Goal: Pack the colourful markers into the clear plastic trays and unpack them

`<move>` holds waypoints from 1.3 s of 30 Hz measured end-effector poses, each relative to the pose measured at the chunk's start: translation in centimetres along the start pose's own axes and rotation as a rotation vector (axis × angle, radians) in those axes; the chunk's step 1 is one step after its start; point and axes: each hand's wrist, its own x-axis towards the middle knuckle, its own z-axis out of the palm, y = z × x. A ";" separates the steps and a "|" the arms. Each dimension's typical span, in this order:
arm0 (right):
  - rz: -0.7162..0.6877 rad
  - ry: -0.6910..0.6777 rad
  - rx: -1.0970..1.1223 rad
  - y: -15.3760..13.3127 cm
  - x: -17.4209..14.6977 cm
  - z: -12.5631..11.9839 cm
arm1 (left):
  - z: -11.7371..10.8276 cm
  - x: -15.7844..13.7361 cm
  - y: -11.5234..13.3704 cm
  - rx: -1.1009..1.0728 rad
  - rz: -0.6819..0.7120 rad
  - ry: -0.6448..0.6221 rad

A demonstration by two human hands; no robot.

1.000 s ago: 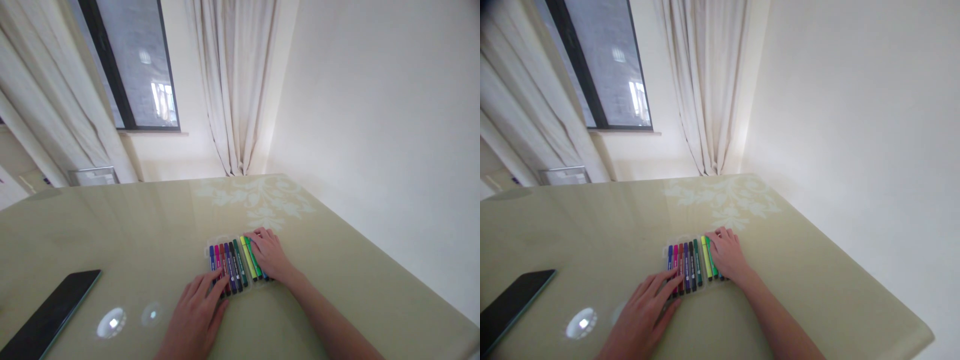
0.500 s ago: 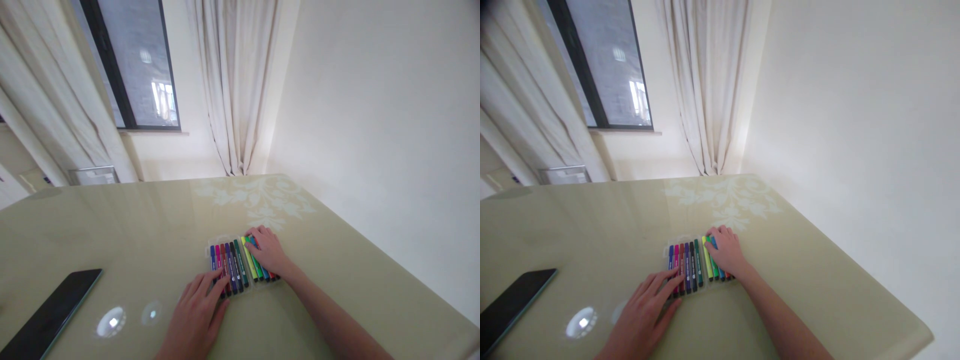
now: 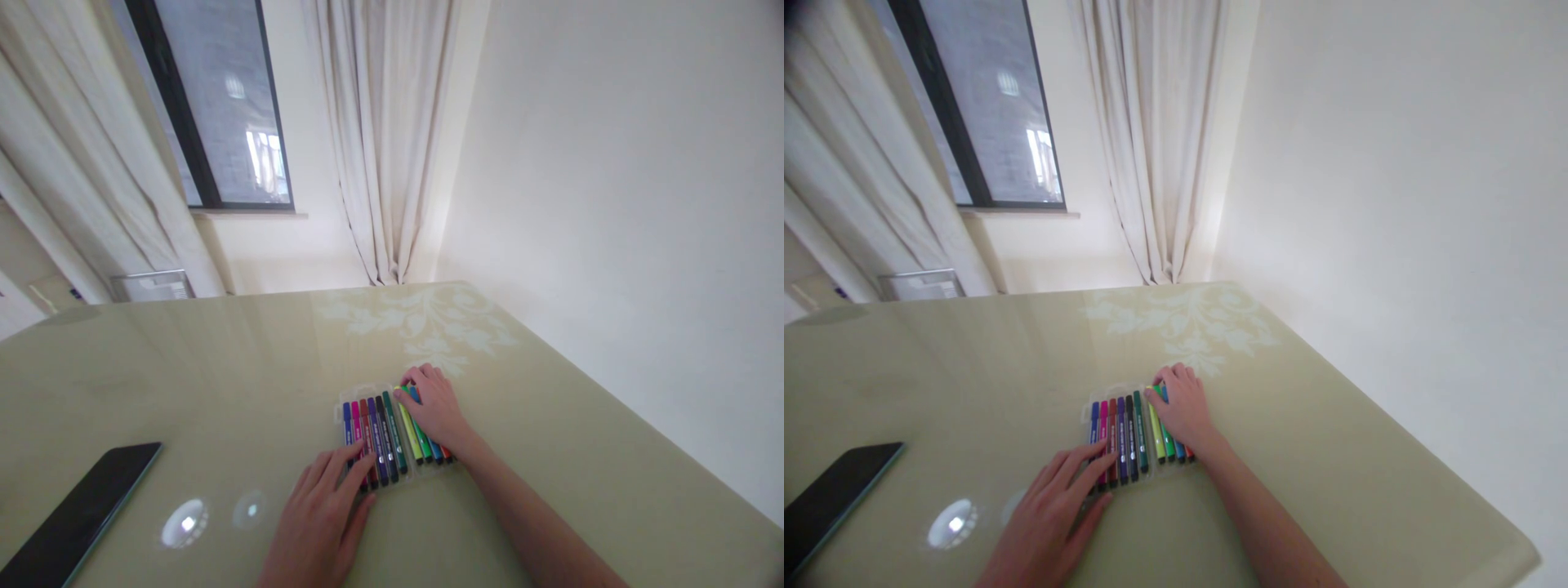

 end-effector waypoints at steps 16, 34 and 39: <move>-0.023 -0.007 0.031 0.4 0.1 0.5 | -0.1 0.0 -0.1 0.039 0.038 -0.009; -0.008 0.153 0.711 0.9 -0.6 0.2 | -0.1 0.0 0.0 0.052 0.039 -0.005; 0.069 0.155 0.784 1.3 -0.5 -0.3 | 0.0 0.0 0.0 0.047 0.038 -0.009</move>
